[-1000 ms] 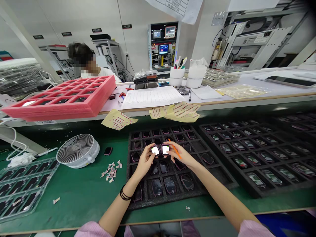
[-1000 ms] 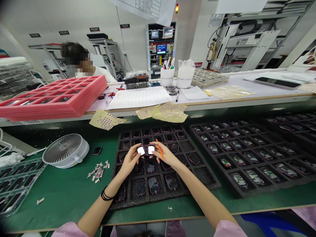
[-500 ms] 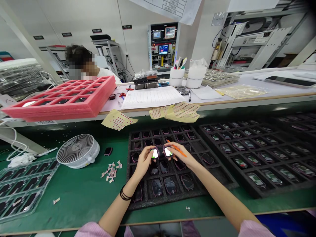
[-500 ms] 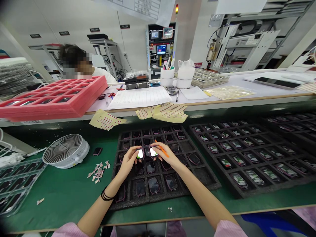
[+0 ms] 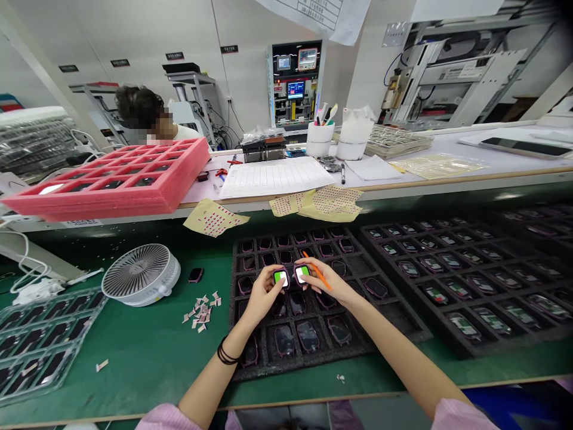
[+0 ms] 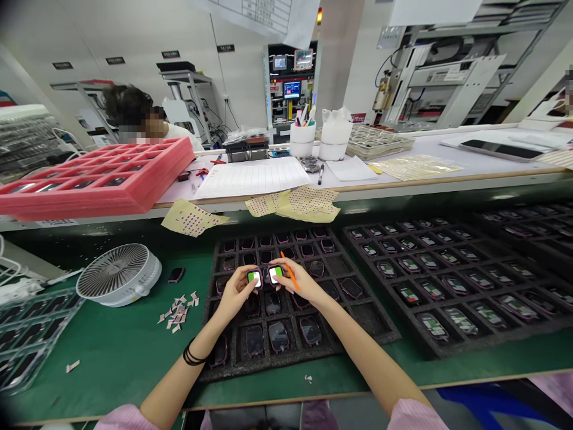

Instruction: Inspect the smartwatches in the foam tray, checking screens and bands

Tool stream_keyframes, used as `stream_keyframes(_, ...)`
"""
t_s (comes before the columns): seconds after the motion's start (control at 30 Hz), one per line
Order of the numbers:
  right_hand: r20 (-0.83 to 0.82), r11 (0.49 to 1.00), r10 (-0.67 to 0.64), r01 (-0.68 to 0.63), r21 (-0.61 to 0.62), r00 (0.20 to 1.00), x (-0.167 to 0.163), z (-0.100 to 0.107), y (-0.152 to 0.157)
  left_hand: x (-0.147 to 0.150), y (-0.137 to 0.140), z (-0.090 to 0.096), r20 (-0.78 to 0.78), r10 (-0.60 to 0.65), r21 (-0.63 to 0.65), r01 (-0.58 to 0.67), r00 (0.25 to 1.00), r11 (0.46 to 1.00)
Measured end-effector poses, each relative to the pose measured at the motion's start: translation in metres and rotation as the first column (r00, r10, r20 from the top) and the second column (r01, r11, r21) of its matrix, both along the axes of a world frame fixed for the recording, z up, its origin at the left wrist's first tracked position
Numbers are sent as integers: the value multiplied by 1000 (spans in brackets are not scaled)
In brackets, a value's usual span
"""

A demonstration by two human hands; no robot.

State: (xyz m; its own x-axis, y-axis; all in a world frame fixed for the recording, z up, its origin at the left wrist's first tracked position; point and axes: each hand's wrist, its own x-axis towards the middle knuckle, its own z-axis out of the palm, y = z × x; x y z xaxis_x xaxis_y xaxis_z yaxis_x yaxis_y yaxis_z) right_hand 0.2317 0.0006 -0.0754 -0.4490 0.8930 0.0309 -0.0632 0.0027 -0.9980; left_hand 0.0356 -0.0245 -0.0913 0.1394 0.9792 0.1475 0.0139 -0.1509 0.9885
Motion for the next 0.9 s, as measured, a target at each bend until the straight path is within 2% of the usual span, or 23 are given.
stream_keyframes(0.23,-44,999,25,-26,-33,999,0,-5,4,-1,-1,0,-86,8,23,-6,996,1000)
stream_keyframes(0.6,29,994,-95,96,-41,995,2,6,-1,1,-2,10,-24,62,-56,-63,998,996)
stream_keyframes(0.73,9,995,-79,80,-52,997,2,3,0,0,-2,12,-52,79,-63,-82,996,995)
stream_keyframes(0.9,-105,998,2,-8,-60,994,1,0,0,-1,-1,9,-69,91,-95,-97,993,991)
